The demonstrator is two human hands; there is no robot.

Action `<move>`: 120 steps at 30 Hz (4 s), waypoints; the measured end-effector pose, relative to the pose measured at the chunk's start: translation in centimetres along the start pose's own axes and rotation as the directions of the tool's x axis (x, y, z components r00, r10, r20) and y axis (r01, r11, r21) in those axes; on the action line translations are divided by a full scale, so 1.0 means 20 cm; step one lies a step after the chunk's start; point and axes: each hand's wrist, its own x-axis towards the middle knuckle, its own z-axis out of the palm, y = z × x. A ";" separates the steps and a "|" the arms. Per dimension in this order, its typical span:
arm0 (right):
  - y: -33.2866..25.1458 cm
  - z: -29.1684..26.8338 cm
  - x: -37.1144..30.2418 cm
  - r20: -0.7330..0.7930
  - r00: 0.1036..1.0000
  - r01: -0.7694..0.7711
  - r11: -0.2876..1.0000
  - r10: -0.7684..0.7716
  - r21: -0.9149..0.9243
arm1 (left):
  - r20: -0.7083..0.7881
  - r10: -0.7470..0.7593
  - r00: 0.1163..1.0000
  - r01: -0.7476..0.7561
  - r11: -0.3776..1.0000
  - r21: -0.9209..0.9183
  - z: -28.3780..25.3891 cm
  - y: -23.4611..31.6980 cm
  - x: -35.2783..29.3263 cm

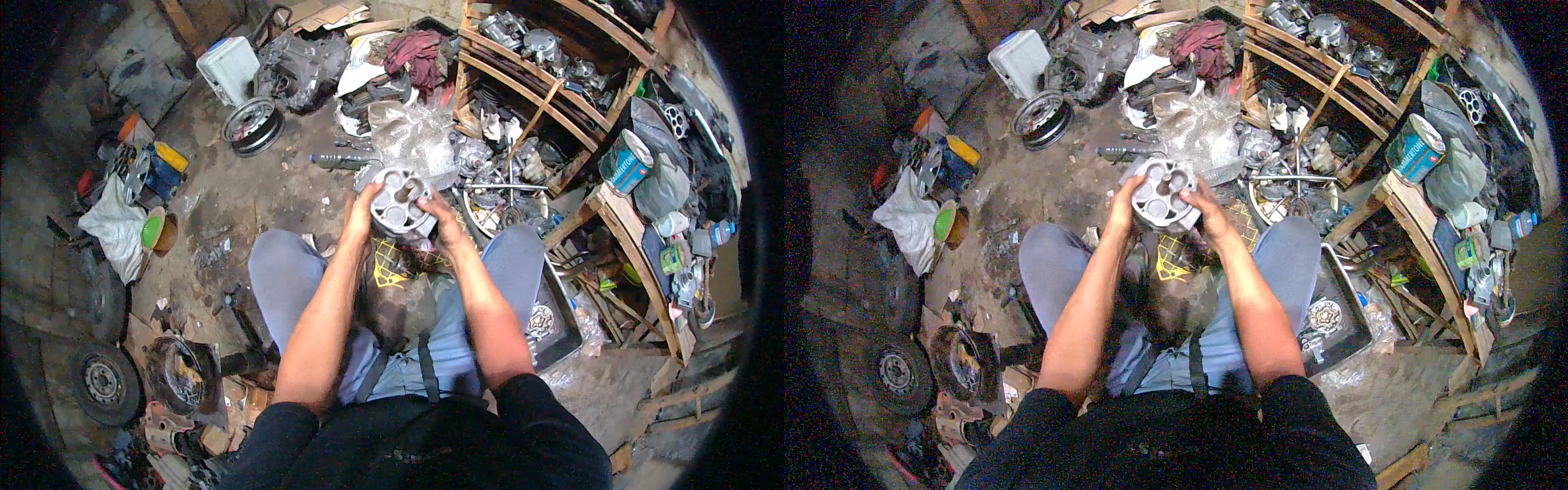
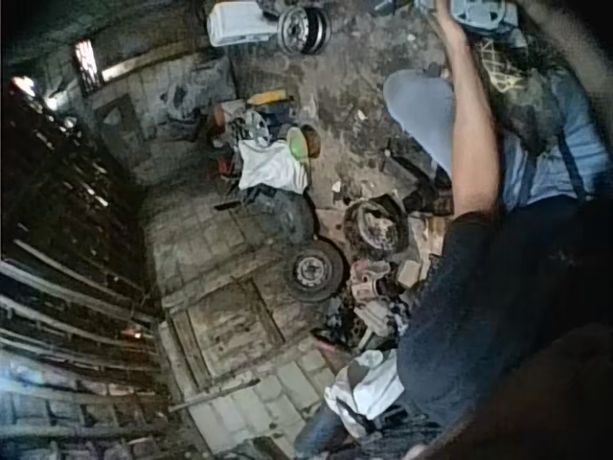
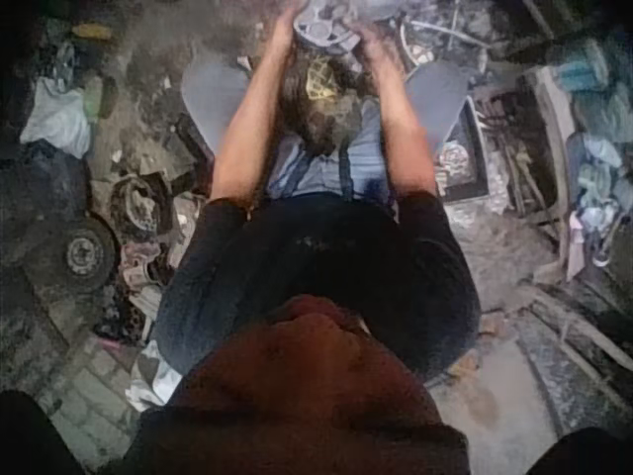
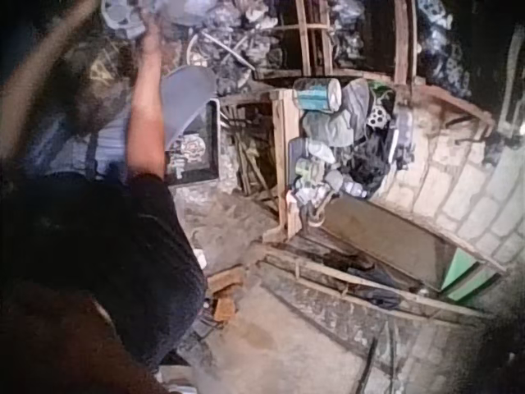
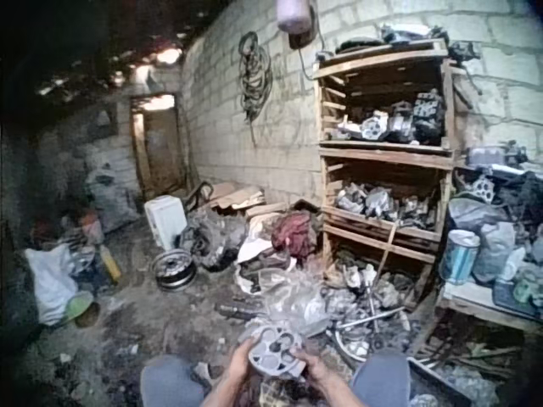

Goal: The person sits on the floor and assembles a mechanical component by joining two metal housings and inserting smaller parts into the assembly. Another person works nearby on a similar part.

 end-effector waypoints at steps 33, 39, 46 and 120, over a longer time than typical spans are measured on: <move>0.97 -0.83 0.17 -0.701 0.680 -0.486 0.848 0.214 -0.212 | -0.090 -0.595 0.799 0.587 0.803 -0.102 -0.31 -1.30 0.72; 1.07 -0.87 0.21 -0.690 0.692 -0.483 0.846 0.210 -0.227 | -0.292 -0.492 0.820 0.559 0.798 0.225 -0.32 -1.27 0.79; 1.11 -0.87 0.19 -0.536 0.838 -0.341 0.862 0.099 -0.375 | -0.225 -0.460 0.859 0.506 0.830 0.236 -0.33 -1.27 0.74; 0.84 -0.79 0.85 -0.325 0.945 -0.200 0.740 -0.026 -0.642 | -0.547 -0.106 0.831 0.159 0.986 0.051 -0.62 -1.09 0.68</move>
